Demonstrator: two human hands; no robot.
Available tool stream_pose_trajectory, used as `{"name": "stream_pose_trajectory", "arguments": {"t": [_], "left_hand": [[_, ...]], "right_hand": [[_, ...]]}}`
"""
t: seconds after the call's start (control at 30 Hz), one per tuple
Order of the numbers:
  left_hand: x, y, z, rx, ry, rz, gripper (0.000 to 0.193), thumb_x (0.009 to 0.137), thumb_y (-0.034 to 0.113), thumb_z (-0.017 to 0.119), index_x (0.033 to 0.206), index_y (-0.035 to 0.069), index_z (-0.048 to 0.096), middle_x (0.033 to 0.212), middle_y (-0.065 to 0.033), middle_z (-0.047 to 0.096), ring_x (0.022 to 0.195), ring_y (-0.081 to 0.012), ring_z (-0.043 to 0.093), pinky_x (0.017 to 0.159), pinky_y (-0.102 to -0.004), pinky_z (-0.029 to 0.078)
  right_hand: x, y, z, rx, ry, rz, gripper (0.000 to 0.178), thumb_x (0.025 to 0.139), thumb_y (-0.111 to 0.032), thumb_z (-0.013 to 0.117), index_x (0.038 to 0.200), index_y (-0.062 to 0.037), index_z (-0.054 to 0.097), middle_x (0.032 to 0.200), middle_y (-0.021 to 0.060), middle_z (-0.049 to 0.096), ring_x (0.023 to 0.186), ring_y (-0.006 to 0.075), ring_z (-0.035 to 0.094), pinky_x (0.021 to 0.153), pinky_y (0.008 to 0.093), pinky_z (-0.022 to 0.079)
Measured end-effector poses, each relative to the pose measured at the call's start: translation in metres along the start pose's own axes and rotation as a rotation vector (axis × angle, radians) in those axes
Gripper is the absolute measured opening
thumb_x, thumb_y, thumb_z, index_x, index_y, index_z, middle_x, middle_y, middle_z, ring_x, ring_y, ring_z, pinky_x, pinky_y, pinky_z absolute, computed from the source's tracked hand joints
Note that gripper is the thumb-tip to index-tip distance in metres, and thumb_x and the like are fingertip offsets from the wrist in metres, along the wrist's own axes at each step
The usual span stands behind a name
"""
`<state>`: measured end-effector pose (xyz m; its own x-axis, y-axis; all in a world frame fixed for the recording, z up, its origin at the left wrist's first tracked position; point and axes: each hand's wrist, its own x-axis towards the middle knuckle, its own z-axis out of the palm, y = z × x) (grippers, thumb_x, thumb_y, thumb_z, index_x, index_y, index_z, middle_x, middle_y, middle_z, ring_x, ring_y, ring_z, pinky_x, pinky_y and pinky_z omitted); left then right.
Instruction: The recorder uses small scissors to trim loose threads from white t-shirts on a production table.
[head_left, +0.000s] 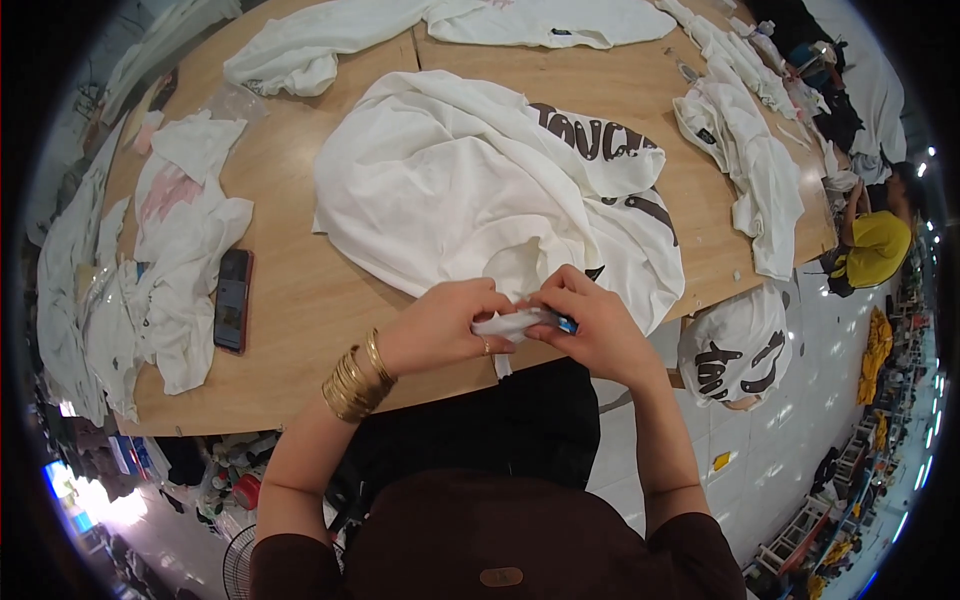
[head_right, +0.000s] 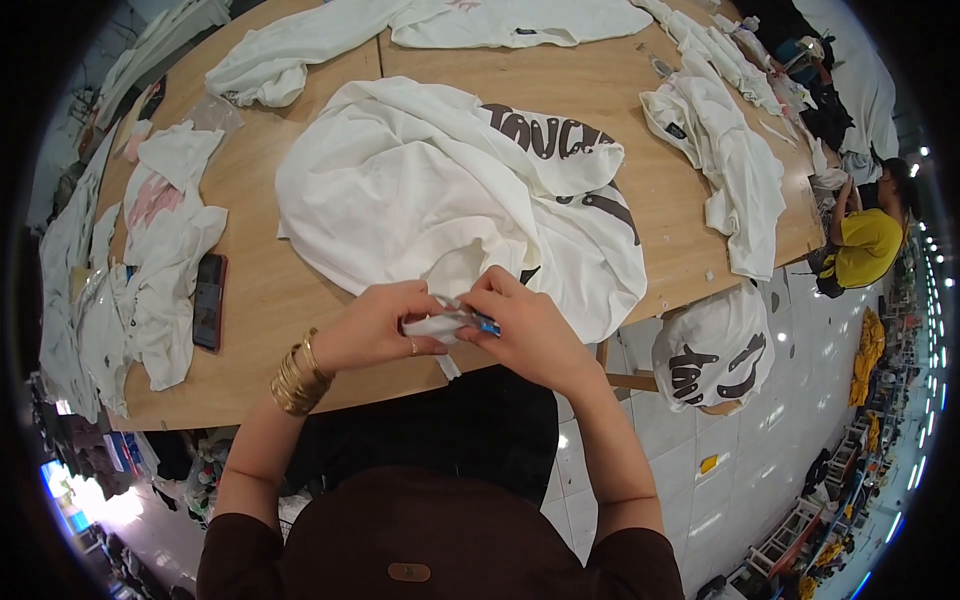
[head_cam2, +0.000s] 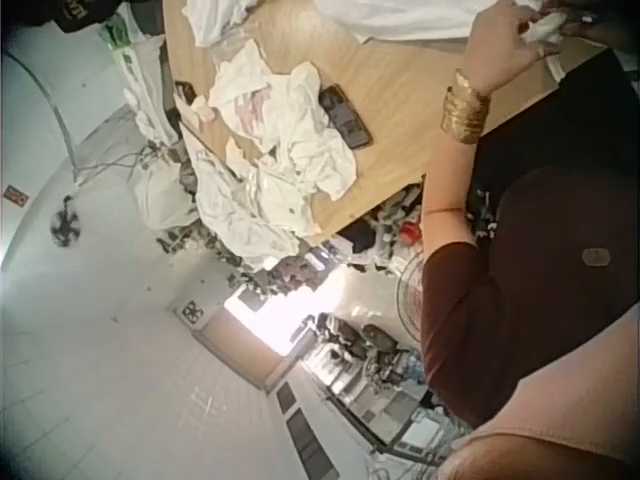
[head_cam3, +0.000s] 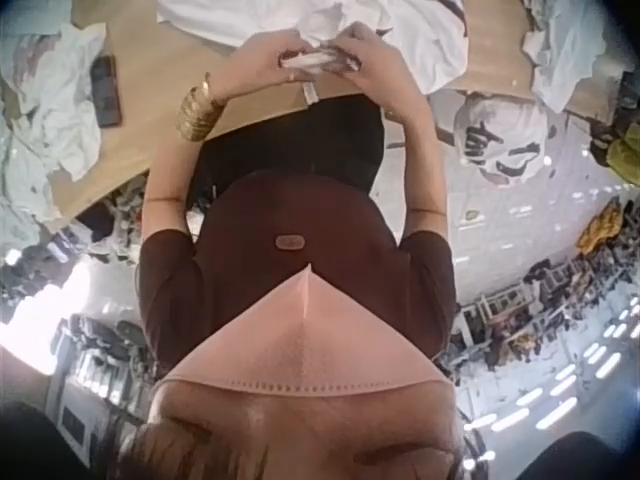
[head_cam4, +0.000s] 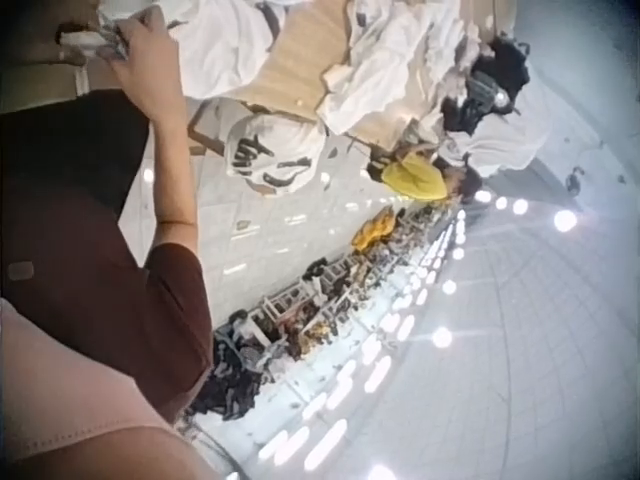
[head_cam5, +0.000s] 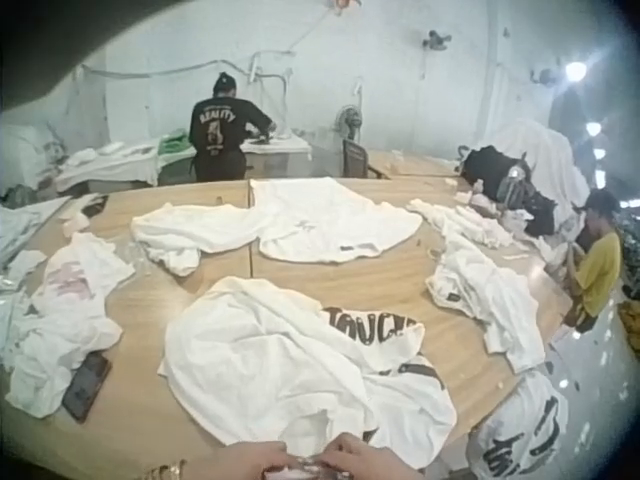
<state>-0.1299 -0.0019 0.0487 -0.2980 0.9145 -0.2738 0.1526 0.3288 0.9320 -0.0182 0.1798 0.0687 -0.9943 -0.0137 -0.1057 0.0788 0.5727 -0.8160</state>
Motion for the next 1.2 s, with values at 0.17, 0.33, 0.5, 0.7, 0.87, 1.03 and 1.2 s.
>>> {"name": "stream_pose_trajectory", "arguments": {"t": [0.17, 0.33, 0.5, 0.7, 0.87, 1.03, 1.2], "left_hand": [[-0.005, -0.003, 0.031, 0.462, 0.386, 0.201, 0.021, 0.067, 0.005, 0.070, 0.087, 0.006, 0.062, 0.077, -0.0061, 0.050, 0.055, -0.0209, 0.050, 0.050, -0.0302, 0.042], [-0.007, -0.021, 0.045, 0.459, 0.628, 0.226, 0.027, 0.062, 0.000, 0.064, 0.086, 0.009, 0.060, 0.083, -0.0026, 0.053, 0.059, -0.0183, 0.056, 0.049, -0.0294, 0.044], [-0.001, -0.037, 0.055, 0.444, 0.860, 0.531, 0.029, 0.052, -0.003, 0.066, 0.079, 0.006, 0.064, 0.076, -0.0032, 0.057, 0.058, -0.0158, 0.055, 0.045, -0.0263, 0.042], [0.001, -0.035, 0.058, 0.446, 0.882, 0.545, 0.024, 0.054, -0.003, 0.069, 0.074, 0.007, 0.062, 0.077, -0.0030, 0.057, 0.058, -0.0153, 0.055, 0.045, -0.0258, 0.042], [0.005, -0.031, 0.057, 0.424, 0.883, 0.576, 0.023, 0.055, -0.003, 0.071, 0.071, 0.007, 0.058, 0.076, -0.0027, 0.057, 0.057, -0.0159, 0.053, 0.045, -0.0258, 0.042], [0.001, -0.031, 0.058, 0.424, 0.884, 0.564, 0.024, 0.056, -0.005, 0.071, 0.069, 0.008, 0.056, 0.079, -0.0031, 0.056, 0.055, -0.0154, 0.051, 0.045, -0.0259, 0.040], [-0.001, -0.031, 0.058, 0.447, 0.901, 0.586, 0.025, 0.055, -0.007, 0.070, 0.068, 0.007, 0.055, 0.082, -0.0035, 0.054, 0.051, -0.0146, 0.049, 0.043, -0.0258, 0.039]], "right_hand": [[-0.003, 0.013, 0.011, -0.192, 0.068, -0.064, 0.020, 0.069, -0.003, 0.064, 0.086, -0.0058, 0.054, 0.091, 0.0033, 0.052, 0.063, 0.0239, 0.057, 0.053, 0.0325, 0.047], [-0.010, 0.029, 0.027, -0.205, 0.260, -0.203, 0.029, 0.060, 0.004, 0.062, 0.086, -0.0084, 0.056, 0.089, 0.0017, 0.054, 0.059, 0.0196, 0.056, 0.047, 0.0284, 0.044], [-0.013, 0.039, 0.045, -0.130, 0.619, -0.403, 0.030, 0.055, 0.005, 0.064, 0.081, -0.0077, 0.060, 0.082, 0.0051, 0.059, 0.061, 0.0146, 0.057, 0.046, 0.0250, 0.044], [-0.015, 0.046, 0.051, -0.119, 0.710, -0.408, 0.028, 0.057, 0.005, 0.065, 0.081, -0.0076, 0.060, 0.082, 0.0059, 0.060, 0.063, 0.0169, 0.058, 0.047, 0.0250, 0.045], [-0.016, 0.047, 0.050, -0.109, 0.720, -0.396, 0.028, 0.056, 0.005, 0.066, 0.080, -0.0070, 0.059, 0.082, 0.0068, 0.061, 0.064, 0.0179, 0.059, 0.049, 0.0249, 0.045], [-0.018, 0.046, 0.052, -0.084, 0.734, -0.396, 0.029, 0.055, 0.006, 0.065, 0.079, -0.0069, 0.059, 0.083, 0.0077, 0.061, 0.065, 0.0181, 0.059, 0.049, 0.0247, 0.045], [-0.020, 0.045, 0.052, -0.074, 0.723, -0.384, 0.027, 0.056, 0.004, 0.067, 0.079, -0.0067, 0.058, 0.084, 0.0091, 0.062, 0.065, 0.0184, 0.060, 0.049, 0.0243, 0.045]]}}
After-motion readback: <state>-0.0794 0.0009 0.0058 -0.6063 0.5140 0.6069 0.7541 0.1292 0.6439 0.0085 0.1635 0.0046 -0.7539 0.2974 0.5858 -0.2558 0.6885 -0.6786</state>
